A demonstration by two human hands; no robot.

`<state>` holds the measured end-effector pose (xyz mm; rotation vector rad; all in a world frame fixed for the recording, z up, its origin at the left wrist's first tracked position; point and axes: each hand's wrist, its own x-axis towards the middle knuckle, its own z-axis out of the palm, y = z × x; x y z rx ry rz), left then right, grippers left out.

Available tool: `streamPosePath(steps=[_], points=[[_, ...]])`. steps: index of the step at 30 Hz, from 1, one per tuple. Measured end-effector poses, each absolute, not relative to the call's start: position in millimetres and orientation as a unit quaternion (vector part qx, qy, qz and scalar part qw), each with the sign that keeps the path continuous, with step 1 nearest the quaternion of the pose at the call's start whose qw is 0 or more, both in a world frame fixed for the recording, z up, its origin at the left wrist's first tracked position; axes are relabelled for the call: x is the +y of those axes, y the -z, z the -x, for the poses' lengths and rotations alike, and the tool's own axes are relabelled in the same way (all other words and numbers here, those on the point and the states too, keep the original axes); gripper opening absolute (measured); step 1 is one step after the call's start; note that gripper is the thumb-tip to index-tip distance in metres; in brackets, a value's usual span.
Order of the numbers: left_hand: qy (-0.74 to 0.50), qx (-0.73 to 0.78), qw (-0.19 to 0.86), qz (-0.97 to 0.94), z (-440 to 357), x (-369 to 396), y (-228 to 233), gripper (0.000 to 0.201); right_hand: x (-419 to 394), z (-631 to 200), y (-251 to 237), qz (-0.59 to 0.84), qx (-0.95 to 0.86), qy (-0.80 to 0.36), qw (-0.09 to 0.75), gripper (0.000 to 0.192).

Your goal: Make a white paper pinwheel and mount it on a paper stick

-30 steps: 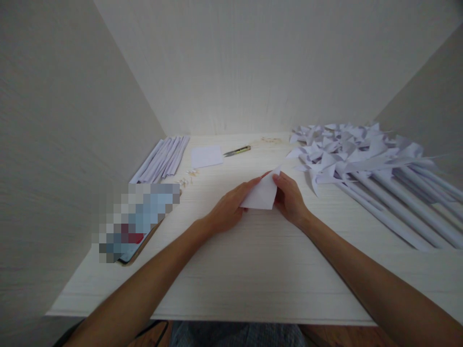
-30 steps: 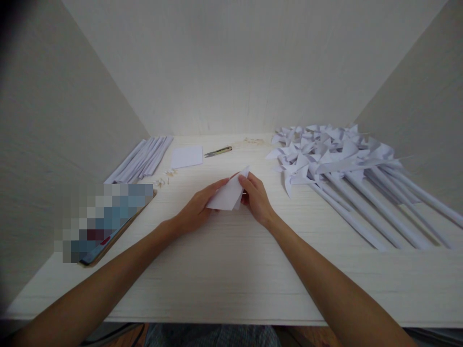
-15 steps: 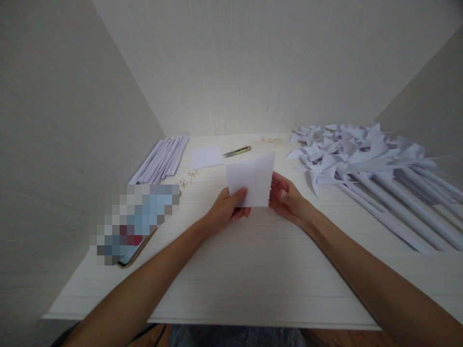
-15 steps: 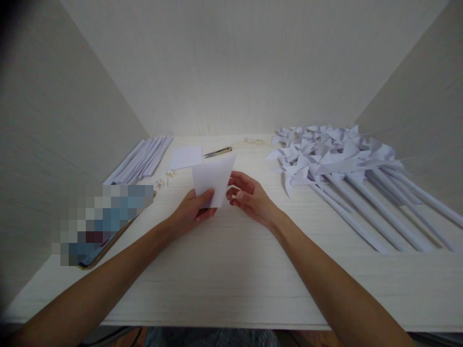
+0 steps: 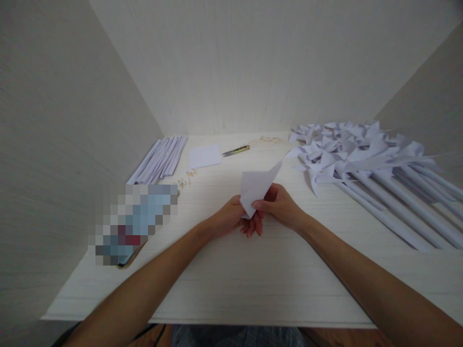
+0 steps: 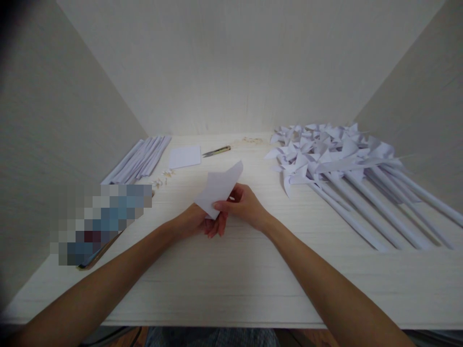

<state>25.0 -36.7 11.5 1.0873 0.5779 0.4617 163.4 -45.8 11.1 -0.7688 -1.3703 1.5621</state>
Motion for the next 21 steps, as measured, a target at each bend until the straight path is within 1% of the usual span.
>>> streamPosePath(steps=[3, 5, 6, 7, 10, 11, 12, 14, 16, 17, 18, 21], points=[[-0.216, 0.271, 0.789, -0.507, -26, -36, -11, 0.028, -47, -161, -10, 0.298, -0.532, -0.655, 0.447, 0.022], [-0.217, 0.273, 0.79, -0.504, -26, -36, -10, 0.031, -45, -161, -9, 0.316, -0.531, -0.634, 0.466, 0.024], [-0.217, 0.269, 0.792, -0.502, -26, -36, -9, 0.032, -44, -161, -9, 0.326, -0.534, -0.61, 0.486, 0.03], [-0.22, 0.264, 0.795, -0.5, -25, -35, -9, 0.033, -43, -162, -8, 0.336, -0.539, -0.58, 0.51, 0.041], [-0.237, 0.261, 0.798, -0.488, -23, -34, -10, 0.033, -39, -166, -9, 0.348, -0.561, -0.493, 0.567, 0.083], [-0.241, 0.269, 0.797, -0.484, -22, -32, -11, 0.033, -38, -168, -9, 0.348, -0.571, -0.475, 0.572, 0.091], [-0.24, 0.283, 0.794, -0.482, -19, -31, -12, 0.033, -37, -170, -9, 0.349, -0.581, -0.46, 0.573, 0.095], [-0.241, 0.32, 0.774, -0.489, -13, -25, -15, 0.032, -36, -175, -9, 0.355, -0.602, -0.432, 0.57, 0.097], [-0.253, 0.355, 0.739, -0.513, -4, -18, -16, 0.032, -34, -179, -9, 0.363, -0.619, -0.406, 0.566, 0.092], [-0.256, 0.372, 0.718, -0.53, 0, -14, -17, 0.032, -33, -182, -9, 0.365, -0.626, -0.397, 0.564, 0.084], [-0.26, 0.387, 0.697, -0.545, 4, -10, -17, 0.033, -32, -184, -9, 0.367, -0.632, -0.392, 0.56, 0.073], [-0.286, 0.41, 0.65, -0.572, 13, -2, -15, 0.034, -29, -190, -8, 0.382, -0.635, -0.383, 0.551, 0.028]])
